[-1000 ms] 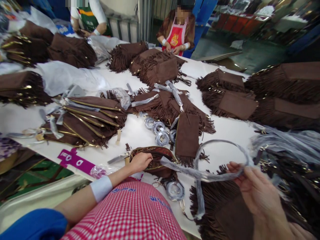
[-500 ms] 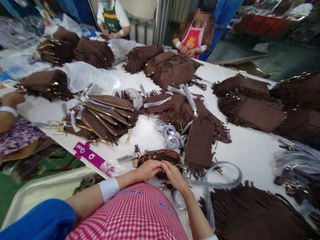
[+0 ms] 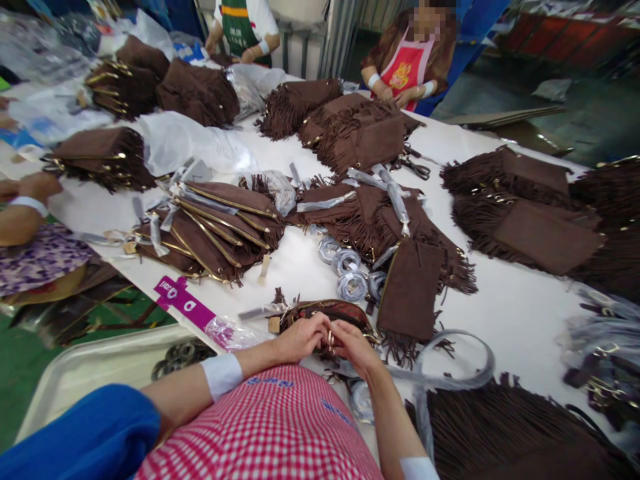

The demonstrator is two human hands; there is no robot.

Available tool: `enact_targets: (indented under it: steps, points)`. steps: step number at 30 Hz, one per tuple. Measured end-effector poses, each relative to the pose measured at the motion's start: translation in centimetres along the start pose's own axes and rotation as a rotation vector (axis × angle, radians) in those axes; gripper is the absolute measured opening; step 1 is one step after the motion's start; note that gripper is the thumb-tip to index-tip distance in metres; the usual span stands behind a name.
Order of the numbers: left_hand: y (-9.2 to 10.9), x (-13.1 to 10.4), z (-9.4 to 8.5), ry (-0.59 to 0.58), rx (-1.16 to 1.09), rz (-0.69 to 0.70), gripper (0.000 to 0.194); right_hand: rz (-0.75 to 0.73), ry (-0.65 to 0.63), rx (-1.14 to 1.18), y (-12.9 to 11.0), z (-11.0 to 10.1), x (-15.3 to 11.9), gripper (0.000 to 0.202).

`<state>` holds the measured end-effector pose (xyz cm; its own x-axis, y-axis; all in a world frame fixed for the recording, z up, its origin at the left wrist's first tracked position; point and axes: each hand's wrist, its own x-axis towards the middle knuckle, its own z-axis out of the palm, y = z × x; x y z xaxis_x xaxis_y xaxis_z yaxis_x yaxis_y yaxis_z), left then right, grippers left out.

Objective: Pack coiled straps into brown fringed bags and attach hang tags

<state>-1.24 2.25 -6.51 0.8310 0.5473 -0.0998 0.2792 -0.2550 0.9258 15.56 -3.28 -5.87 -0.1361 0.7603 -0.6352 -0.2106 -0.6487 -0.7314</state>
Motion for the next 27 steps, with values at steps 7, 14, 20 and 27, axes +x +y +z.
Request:
enact_targets:
  steps: [7,14,20,27]
  points:
    - [0.5,0.5,0.2,0.069,0.129,-0.022,0.023,-0.057,0.026,0.068,0.1,1.3,-1.2,0.050]
    - [0.6,1.2,-2.3,0.092,0.713,0.021,0.031,-0.114,0.145,0.036,0.7,0.9,-1.4,0.034]
    - [-0.1,1.5,-2.6,-0.008,0.828,0.003,0.023,-0.156,0.296,-0.030,0.6,0.6,-1.5,0.024]
    - [-0.1,2.1,-2.1,-0.052,0.855,0.169,0.015,-0.140,0.236,-0.051,0.3,0.8,-1.8,0.026]
